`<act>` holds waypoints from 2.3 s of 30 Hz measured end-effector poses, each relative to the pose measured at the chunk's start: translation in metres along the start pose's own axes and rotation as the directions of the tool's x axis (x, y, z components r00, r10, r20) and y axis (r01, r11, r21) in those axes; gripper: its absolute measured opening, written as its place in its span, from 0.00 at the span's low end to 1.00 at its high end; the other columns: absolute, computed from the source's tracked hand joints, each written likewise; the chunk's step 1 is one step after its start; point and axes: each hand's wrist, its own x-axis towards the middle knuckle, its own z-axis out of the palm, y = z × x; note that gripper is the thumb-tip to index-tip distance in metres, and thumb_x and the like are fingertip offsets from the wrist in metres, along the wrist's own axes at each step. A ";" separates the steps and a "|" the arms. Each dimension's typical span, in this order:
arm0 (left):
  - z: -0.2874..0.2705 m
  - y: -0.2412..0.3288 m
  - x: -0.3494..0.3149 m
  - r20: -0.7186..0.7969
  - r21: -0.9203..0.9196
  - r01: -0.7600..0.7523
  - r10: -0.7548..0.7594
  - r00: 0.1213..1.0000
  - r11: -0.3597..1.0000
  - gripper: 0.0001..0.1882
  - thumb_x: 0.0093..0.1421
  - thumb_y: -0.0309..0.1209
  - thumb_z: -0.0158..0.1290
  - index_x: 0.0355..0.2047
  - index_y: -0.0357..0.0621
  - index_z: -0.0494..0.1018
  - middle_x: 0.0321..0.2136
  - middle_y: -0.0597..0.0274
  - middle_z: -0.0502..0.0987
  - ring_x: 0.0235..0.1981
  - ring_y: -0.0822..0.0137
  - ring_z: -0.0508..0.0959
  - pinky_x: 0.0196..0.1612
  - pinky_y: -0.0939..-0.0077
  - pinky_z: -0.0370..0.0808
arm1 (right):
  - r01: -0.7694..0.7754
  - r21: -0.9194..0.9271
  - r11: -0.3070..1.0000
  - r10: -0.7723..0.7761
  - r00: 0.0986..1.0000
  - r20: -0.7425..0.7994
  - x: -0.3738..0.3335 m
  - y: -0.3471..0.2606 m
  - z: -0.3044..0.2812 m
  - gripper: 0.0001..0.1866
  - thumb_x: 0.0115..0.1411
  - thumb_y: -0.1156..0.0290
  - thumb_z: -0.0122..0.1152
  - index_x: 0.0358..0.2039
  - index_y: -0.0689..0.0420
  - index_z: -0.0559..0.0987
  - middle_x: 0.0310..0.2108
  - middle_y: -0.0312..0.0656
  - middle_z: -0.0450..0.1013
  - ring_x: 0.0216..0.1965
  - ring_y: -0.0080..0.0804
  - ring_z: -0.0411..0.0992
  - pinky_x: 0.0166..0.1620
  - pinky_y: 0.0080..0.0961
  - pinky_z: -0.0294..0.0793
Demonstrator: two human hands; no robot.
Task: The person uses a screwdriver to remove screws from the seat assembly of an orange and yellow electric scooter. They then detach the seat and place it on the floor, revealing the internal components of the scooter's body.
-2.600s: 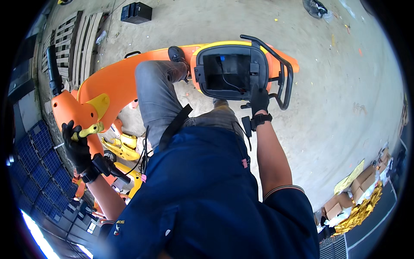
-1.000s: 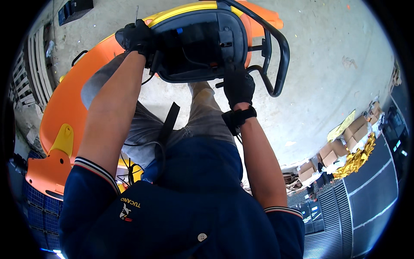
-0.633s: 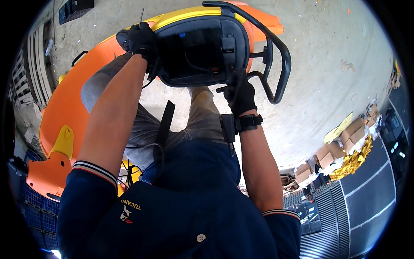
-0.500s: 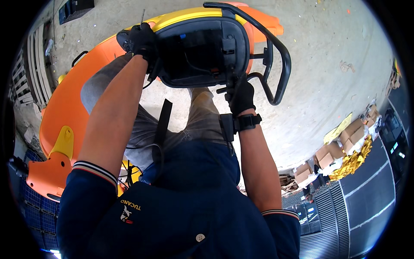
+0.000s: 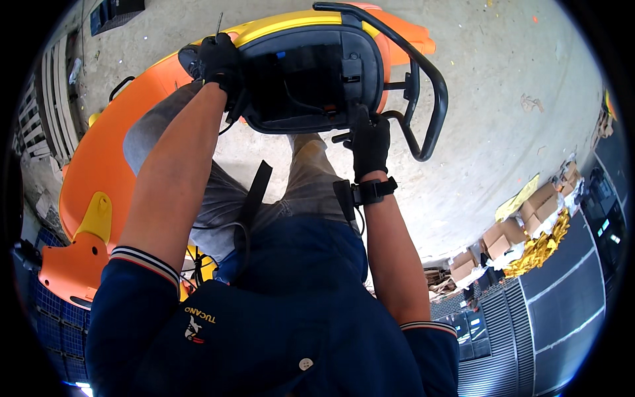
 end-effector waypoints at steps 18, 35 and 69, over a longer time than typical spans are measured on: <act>-0.004 0.001 -0.002 -0.042 -0.052 -0.003 0.001 0.999 0.999 0.21 0.56 0.42 0.45 0.29 0.34 0.76 0.30 0.39 0.78 0.37 0.42 0.77 0.43 0.55 0.72 | -0.331 0.200 0.922 0.304 0.940 0.155 0.002 -0.007 -0.011 0.16 0.62 0.54 0.55 0.25 0.52 0.70 0.17 0.30 0.62 0.14 0.17 0.59 0.15 0.16 0.57; -0.030 0.032 -0.003 0.062 -0.157 0.240 -0.233 0.970 0.958 0.21 0.57 0.43 0.45 0.31 0.35 0.76 0.31 0.39 0.78 0.37 0.42 0.77 0.43 0.55 0.72 | 0.009 -0.179 0.984 0.036 0.969 0.244 0.022 0.018 -0.028 0.14 0.65 0.56 0.49 0.34 0.54 0.73 0.16 0.34 0.62 0.15 0.27 0.61 0.18 0.22 0.61; -0.029 0.032 -0.003 0.063 -0.125 0.248 -0.242 0.968 0.961 0.22 0.57 0.44 0.44 0.31 0.36 0.76 0.31 0.39 0.78 0.37 0.42 0.77 0.43 0.54 0.72 | 0.514 -0.599 0.614 -0.304 0.854 0.421 0.032 0.035 -0.033 0.12 0.63 0.67 0.48 0.39 0.62 0.72 0.20 0.41 0.67 0.20 0.33 0.68 0.21 0.27 0.66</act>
